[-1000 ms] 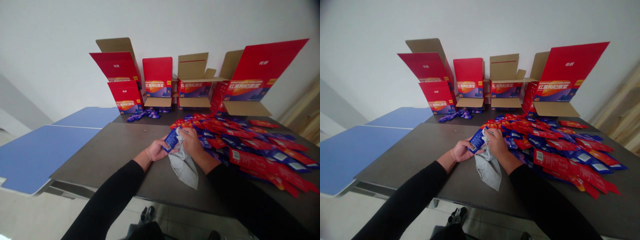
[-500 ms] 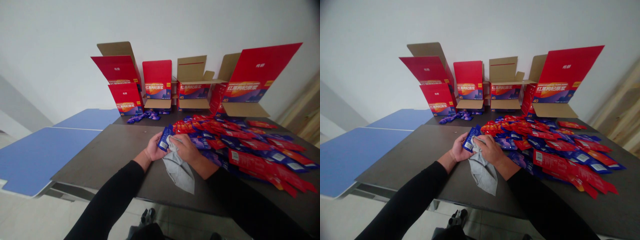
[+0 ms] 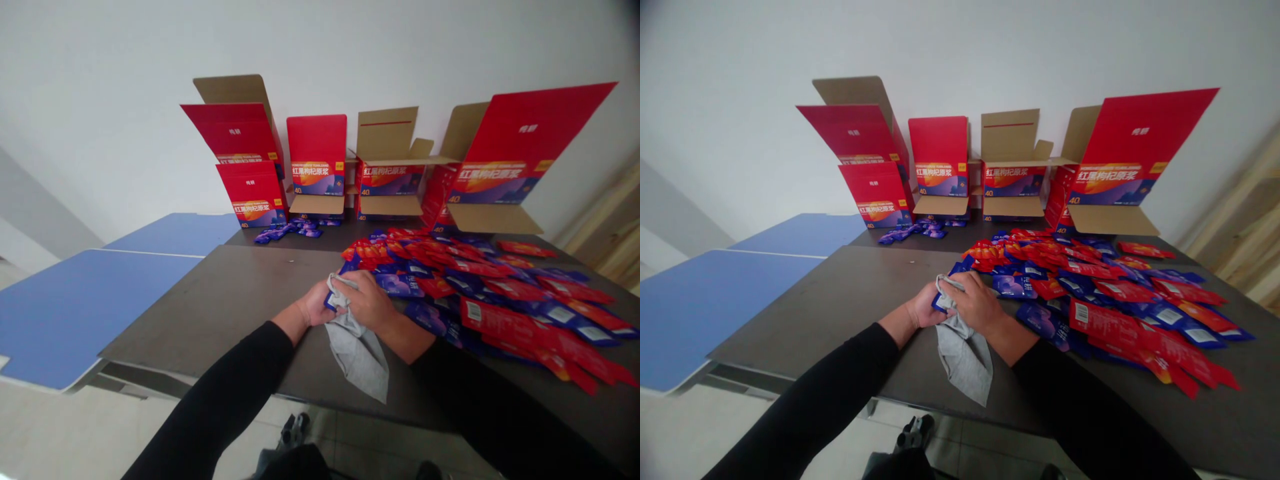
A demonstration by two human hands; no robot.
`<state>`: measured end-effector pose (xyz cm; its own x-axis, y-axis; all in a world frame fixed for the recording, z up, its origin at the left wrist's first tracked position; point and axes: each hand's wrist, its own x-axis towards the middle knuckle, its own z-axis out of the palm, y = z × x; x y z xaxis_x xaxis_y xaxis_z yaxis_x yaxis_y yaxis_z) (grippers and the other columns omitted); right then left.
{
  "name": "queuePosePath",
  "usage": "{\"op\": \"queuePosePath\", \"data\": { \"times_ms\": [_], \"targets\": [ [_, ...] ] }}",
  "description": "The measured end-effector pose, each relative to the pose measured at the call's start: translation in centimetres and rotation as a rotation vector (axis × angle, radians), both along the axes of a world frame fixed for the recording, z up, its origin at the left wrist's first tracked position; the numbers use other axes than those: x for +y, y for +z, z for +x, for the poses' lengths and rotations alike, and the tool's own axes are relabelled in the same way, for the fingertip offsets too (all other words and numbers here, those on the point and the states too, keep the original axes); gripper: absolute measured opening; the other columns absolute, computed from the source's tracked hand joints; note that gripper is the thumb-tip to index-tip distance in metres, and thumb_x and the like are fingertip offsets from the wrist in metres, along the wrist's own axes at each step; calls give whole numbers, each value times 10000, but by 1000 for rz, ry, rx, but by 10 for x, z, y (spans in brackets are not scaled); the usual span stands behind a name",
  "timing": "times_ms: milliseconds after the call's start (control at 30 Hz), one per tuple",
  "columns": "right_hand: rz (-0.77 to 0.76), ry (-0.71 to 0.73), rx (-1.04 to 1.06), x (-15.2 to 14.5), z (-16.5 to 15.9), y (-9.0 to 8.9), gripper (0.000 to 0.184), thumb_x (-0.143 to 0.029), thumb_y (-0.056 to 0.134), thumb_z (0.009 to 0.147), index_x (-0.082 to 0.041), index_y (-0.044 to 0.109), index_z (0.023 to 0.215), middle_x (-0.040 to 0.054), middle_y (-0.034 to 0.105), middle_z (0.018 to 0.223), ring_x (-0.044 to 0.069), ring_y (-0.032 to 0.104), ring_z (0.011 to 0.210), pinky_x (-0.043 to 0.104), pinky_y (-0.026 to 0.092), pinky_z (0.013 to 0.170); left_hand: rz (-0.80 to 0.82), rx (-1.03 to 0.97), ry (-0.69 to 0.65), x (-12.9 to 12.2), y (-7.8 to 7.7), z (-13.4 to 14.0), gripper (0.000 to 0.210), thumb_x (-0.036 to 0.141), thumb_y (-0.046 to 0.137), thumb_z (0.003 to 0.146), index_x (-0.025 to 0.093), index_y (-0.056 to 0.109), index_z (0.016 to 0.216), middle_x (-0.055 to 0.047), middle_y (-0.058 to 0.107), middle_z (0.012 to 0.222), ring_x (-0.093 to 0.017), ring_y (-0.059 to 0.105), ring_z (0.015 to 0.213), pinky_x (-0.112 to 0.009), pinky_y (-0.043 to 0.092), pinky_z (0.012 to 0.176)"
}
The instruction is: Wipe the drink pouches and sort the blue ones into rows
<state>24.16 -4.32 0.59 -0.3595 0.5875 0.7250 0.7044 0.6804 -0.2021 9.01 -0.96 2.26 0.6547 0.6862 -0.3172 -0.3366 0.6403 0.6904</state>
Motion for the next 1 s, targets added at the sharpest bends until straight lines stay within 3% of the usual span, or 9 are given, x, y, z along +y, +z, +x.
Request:
{"op": "queuePosePath", "data": {
  "times_ms": [100,267,467,633,733,867,1000],
  "targets": [
    [-26,-101,129,8,5,-2,482,-90,517,838,-280,653,1260,93,592,1139,255,548,1075,422,500,969,-16,6,-25,0,0,0,312,420,574,914,146,581,764,-20,554,635,-103,512,481,-182,334,393],
    [-1,-148,306,16,11,-5,638,-25,473,760,-268,602,1337,94,515,1085,241,545,1039,423,510,958,-42,-36,-127,0,2,-3,376,481,498,954,139,597,831,-13,491,636,-98,459,489,-179,307,397],
    [-50,-217,419,23,19,-7,556,-79,478,792,-229,644,1301,105,508,1078,251,546,1034,454,499,982,-82,-81,-244,4,3,-10,425,495,458,964,105,595,866,-35,493,698,-94,440,515,-183,302,408],
    [-68,-304,463,27,27,-7,475,-138,487,821,-170,677,1255,112,527,1056,242,560,1018,433,500,989,-75,-170,-279,5,7,-14,317,406,492,939,106,591,907,-61,530,783,-97,428,529,-200,307,414],
    [-73,-340,485,28,30,-6,447,-159,498,832,-175,682,1240,106,536,1035,235,567,994,423,516,970,-55,-230,-165,7,10,-15,238,326,543,875,107,608,940,-61,552,793,-106,453,534,-218,337,422],
    [-67,-322,484,26,30,-5,436,-161,503,836,-196,683,1232,104,540,1051,240,571,1009,430,519,969,-28,-177,141,15,11,-15,212,176,586,837,130,628,1040,-25,583,730,-111,536,552,-213,405,464],
    [-11,-269,446,24,29,-6,449,-133,507,821,-217,685,1224,93,542,1049,235,577,1008,416,531,942,-50,-154,350,22,12,-15,256,89,571,825,108,637,1072,-42,658,762,-126,636,643,-256,538,643]
  ]
}}
